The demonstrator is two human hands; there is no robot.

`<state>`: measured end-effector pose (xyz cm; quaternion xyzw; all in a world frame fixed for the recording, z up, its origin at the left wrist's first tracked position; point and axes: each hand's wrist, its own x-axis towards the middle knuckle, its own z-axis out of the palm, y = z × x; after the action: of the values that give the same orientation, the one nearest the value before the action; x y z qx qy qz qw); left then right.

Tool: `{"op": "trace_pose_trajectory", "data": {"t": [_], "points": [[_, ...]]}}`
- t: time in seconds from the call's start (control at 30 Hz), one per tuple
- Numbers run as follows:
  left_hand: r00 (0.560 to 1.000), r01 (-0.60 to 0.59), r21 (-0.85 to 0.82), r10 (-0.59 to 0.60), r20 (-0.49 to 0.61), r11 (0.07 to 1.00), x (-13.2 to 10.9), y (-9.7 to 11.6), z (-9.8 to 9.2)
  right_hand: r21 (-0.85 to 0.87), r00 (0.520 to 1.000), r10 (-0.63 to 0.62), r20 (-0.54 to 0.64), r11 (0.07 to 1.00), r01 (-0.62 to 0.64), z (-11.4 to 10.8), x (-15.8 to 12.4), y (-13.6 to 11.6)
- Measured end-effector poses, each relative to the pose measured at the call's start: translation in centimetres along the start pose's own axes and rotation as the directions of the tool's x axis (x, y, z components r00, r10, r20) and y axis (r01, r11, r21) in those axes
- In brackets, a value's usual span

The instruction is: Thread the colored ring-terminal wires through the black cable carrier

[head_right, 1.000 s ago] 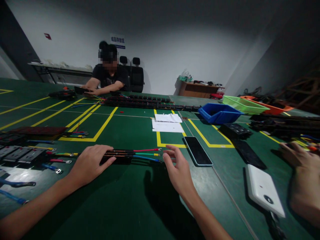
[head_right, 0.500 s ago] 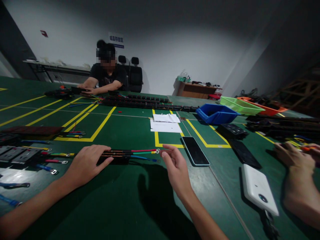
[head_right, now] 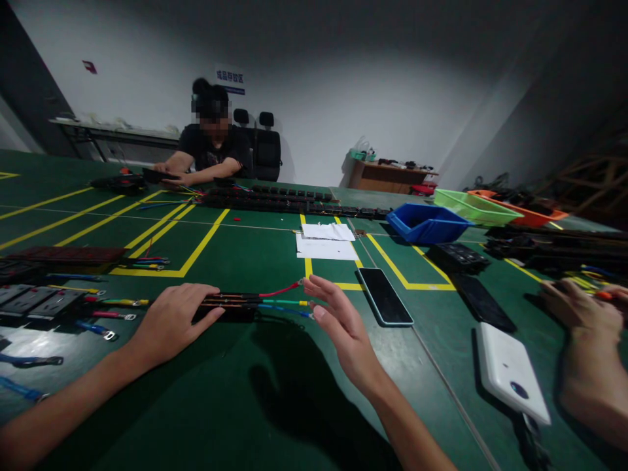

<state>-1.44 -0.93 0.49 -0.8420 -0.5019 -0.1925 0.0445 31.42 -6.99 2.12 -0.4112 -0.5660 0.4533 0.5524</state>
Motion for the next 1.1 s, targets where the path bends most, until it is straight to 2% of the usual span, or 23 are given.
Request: {"op": "trace_pose_trajectory", "data": {"t": [0.07,0.13,0.23,0.3,0.4,0.5,0.73,0.9,1.0,1.1], "points": [[1.000,0.002,0.001,-0.002,-0.006,1.000,0.0,0.0,0.0,-0.016,1.000,0.001,-0.021,1.000,-0.001,0.0,0.1,0.0],[1.000,0.003,0.000,-0.003,-0.010,1.000,0.1,0.0,0.0,-0.043,0.995,0.021,-0.093,0.999,-0.025,0.0,0.3,0.1],[1.000,0.005,-0.003,-0.005,-0.003,1.000,0.0,0.0,0.0,-0.093,0.971,0.098,-0.216,0.988,-0.121,-0.1,0.7,0.4],[1.000,0.007,-0.006,-0.007,0.003,1.000,0.0,0.0,-0.1,-0.115,0.954,0.165,-0.250,0.973,-0.199,-0.2,0.9,0.5],[1.000,0.010,-0.006,-0.010,0.005,1.000,-0.1,0.0,-0.2,-0.121,0.943,0.237,-0.232,0.955,-0.270,-0.3,1.1,0.3],[1.000,0.005,-0.007,-0.005,0.004,1.000,0.0,0.1,-0.2,-0.109,0.944,0.252,-0.215,0.954,-0.280,-0.3,1.0,0.1],[1.000,0.005,-0.007,-0.005,0.003,1.000,0.0,0.0,-0.1,-0.018,0.968,0.156,-0.199,0.987,-0.163,0.2,0.6,-0.5],[1.000,0.001,-0.002,-0.001,-0.002,1.000,0.0,-0.1,0.0,-0.205,0.949,0.180,-0.260,0.950,-0.236,-0.4,0.8,0.9],[1.000,0.001,-0.003,-0.001,-0.001,1.000,0.0,-0.1,0.0,-0.209,0.945,0.269,-0.187,0.929,-0.305,-0.8,0.9,1.0],[1.000,0.005,-0.008,-0.005,0.000,1.000,0.0,0.0,-0.1,-0.057,0.947,0.304,-0.105,0.949,-0.311,-0.5,0.7,-0.2]]}}
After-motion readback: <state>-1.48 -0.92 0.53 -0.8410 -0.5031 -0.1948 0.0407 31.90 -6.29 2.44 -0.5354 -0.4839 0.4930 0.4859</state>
